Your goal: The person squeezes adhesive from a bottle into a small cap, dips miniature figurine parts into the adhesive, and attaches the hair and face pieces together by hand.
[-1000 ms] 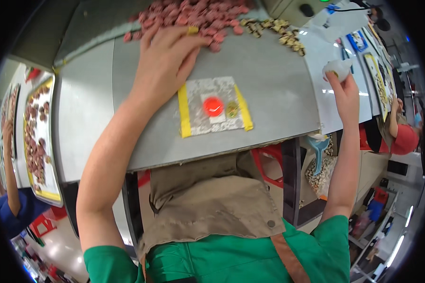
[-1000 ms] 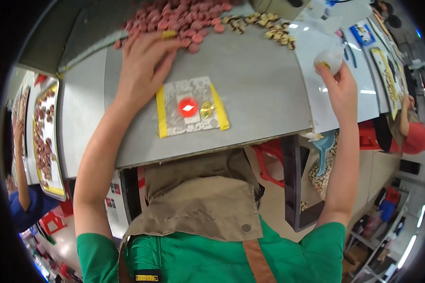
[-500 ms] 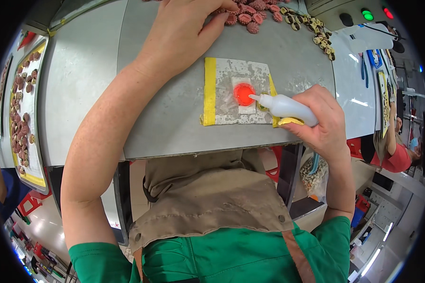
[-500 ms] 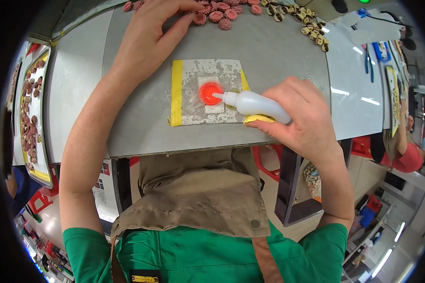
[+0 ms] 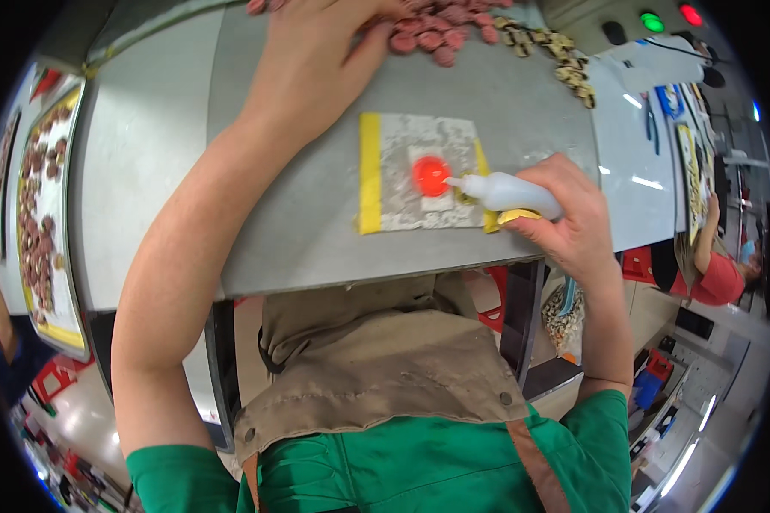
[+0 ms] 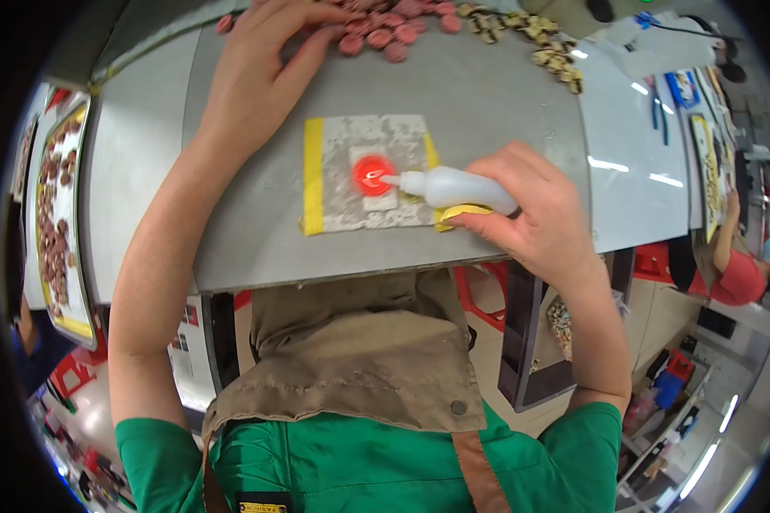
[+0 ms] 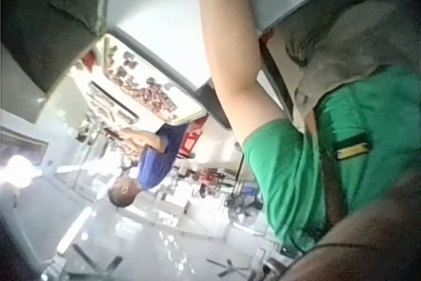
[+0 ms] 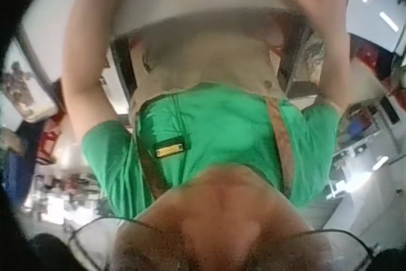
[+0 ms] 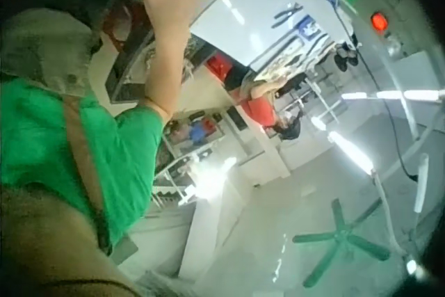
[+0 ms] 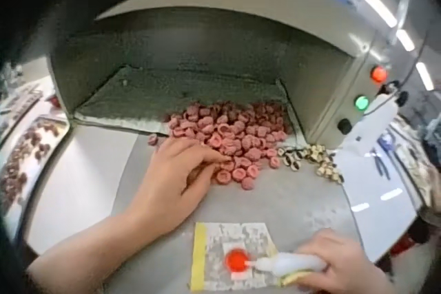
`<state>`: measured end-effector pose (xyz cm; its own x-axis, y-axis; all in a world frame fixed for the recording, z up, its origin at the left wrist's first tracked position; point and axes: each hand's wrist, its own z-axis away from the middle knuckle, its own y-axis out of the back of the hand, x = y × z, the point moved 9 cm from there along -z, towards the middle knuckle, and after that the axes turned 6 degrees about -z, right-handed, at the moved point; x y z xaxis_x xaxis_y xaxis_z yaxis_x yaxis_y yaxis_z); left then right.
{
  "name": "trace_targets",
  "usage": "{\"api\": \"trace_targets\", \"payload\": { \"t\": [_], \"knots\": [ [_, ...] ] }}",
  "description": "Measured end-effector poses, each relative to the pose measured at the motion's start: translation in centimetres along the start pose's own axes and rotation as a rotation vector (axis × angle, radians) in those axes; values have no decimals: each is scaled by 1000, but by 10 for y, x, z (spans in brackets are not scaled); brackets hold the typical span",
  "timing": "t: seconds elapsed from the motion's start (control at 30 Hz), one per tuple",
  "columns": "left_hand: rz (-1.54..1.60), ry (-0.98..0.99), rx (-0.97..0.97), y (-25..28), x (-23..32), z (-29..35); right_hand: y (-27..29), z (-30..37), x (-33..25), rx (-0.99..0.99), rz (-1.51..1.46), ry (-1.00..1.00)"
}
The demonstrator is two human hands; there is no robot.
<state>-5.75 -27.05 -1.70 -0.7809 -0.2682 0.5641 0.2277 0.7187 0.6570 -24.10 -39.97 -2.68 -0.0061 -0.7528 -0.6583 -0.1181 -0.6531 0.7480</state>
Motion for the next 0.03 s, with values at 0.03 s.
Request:
{"api": "trace_targets", "payload": {
  "t": [0.03],
  "knots": [
    [-10, 40, 10, 1, -3, -1, 2, 1, 7, 16, -76, -21]
  ]
}}
